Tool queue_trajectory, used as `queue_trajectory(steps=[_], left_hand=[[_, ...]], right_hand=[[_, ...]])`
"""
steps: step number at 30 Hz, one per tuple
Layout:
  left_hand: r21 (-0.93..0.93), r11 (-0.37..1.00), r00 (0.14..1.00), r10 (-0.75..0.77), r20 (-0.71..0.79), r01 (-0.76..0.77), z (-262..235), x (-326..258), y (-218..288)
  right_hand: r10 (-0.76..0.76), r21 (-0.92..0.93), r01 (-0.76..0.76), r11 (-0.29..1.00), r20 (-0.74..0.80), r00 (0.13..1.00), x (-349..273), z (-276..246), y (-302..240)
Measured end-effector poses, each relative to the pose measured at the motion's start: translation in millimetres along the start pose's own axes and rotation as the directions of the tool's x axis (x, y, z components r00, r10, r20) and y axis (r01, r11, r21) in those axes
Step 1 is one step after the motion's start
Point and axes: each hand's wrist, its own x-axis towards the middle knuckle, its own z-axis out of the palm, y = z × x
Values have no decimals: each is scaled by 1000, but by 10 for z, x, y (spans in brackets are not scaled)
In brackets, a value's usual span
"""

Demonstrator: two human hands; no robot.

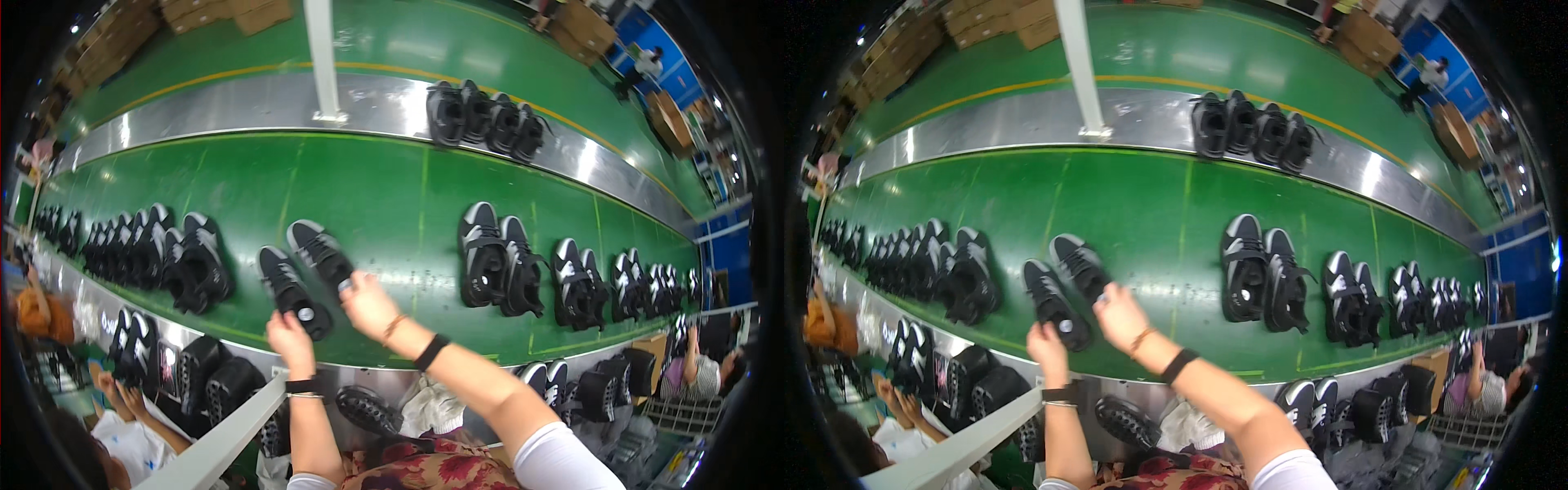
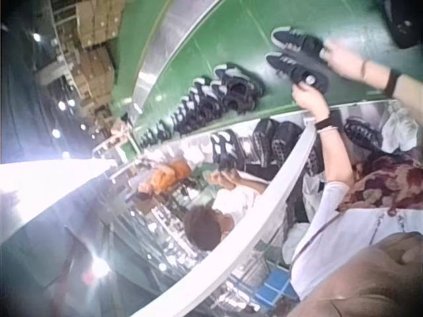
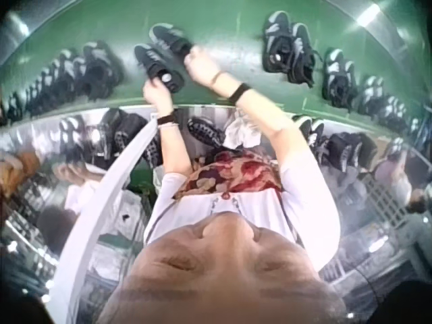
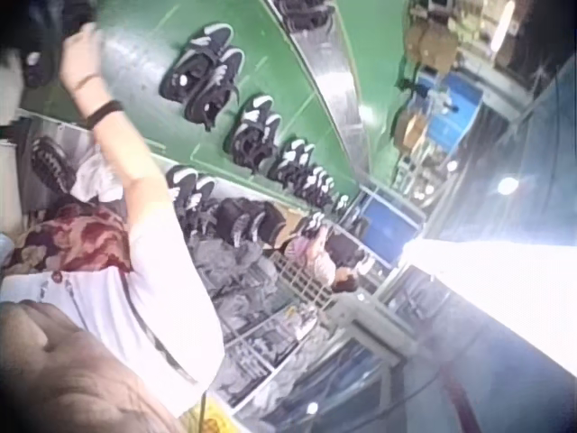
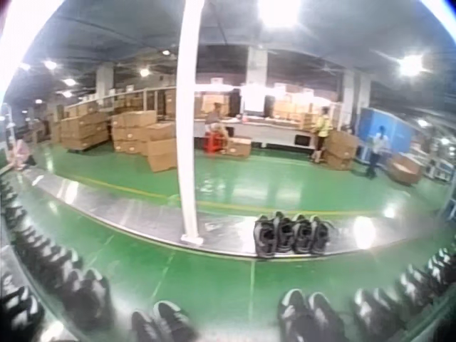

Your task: Inspecting and cleaning shoes on a factory assembly line.

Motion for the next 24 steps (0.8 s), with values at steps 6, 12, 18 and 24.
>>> queue_trajectory(steps=[6, 12, 18, 24], left_hand=[[-293, 939, 974, -211, -81, 179, -19, 636, -700], [-52, 926, 894, 343, -287, -373, -396, 16, 903], [-594, 593, 618, 762, 195, -544, -171, -760, 1853], [-609, 490, 266, 866, 424, -623, 713, -1359, 2262]], right_hand=[[7, 558, 10, 829, -27, 1000, 125, 200, -600], [311, 81, -300, 950, -218, 925, -438, -1020, 404], [719, -248, -791, 559, -330, 611, -2121, -1576, 1337], [724, 184, -705, 685, -283, 629, -2230, -821, 1552]])
